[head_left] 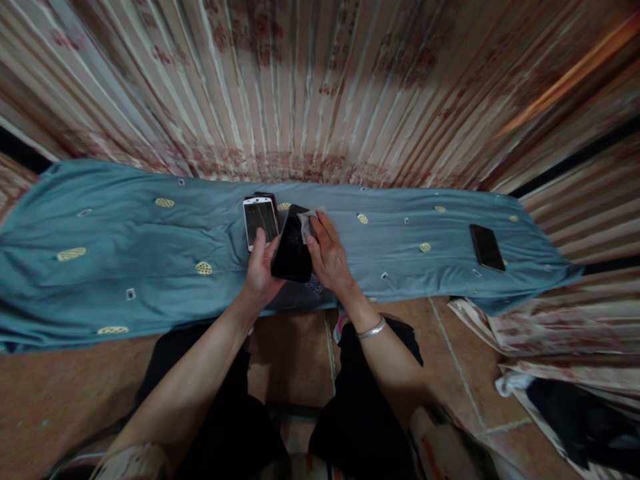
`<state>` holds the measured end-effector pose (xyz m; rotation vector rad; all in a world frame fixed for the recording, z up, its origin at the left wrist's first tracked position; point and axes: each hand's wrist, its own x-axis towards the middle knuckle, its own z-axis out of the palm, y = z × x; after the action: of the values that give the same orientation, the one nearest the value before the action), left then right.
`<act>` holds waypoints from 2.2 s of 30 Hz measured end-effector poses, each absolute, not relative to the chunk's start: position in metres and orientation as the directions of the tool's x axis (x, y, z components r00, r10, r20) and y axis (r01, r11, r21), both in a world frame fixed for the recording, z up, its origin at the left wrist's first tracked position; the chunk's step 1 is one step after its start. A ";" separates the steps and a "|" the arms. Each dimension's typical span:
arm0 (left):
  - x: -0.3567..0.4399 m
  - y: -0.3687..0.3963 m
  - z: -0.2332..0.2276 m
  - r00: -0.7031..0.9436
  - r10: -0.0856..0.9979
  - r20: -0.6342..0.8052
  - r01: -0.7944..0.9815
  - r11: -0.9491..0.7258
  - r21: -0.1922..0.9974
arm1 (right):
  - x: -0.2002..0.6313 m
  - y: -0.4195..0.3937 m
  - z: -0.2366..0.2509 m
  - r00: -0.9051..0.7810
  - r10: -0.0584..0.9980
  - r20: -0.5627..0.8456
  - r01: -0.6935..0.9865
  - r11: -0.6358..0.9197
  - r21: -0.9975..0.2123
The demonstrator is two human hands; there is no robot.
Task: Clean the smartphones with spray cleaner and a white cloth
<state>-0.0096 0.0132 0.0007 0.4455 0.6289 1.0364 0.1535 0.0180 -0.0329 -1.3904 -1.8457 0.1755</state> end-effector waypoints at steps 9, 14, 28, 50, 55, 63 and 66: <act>0.001 0.002 0.003 0.390 0.881 -0.268 -0.629 0.467 0.621 | 0.161 0.024 -0.031 -0.109 0.877 0.468 0.792 0.362 -0.493; 0.000 0.002 0.006 0.390 0.882 -0.266 -0.638 0.466 0.613 | 0.158 0.022 -0.027 -0.150 0.883 0.446 0.809 0.368 -0.458; -0.002 0.010 0.012 0.287 0.917 -0.278 -0.649 0.400 0.648 | 0.148 0.003 -0.025 -0.297 0.849 0.437 0.748 0.491 -0.446; 0.004 0.005 0.003 0.326 0.900 -0.290 -0.622 0.436 0.651 | 0.151 0.012 -0.029 -0.238 0.868 0.436 0.764 0.445 -0.468; 0.001 0.009 0.001 0.278 0.919 -0.279 -0.642 0.394 0.658 | 0.146 0.006 -0.029 -0.272 0.862 0.428 0.759 0.466 -0.455; -0.002 0.012 0.002 0.239 0.930 -0.278 -0.653 0.366 0.663 | 0.142 0.001 -0.032 -0.303 0.852 0.427 0.737 0.494 -0.462; 0.000 0.011 0.001 0.244 0.929 -0.277 -0.657 0.369 0.657 | 0.144 0.002 -0.031 -0.295 0.853 0.431 0.735 0.491 -0.468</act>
<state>0.0004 0.0113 0.0011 0.4547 0.7090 1.1354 0.1443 0.0024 -0.0313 -1.3009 -2.0956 0.2373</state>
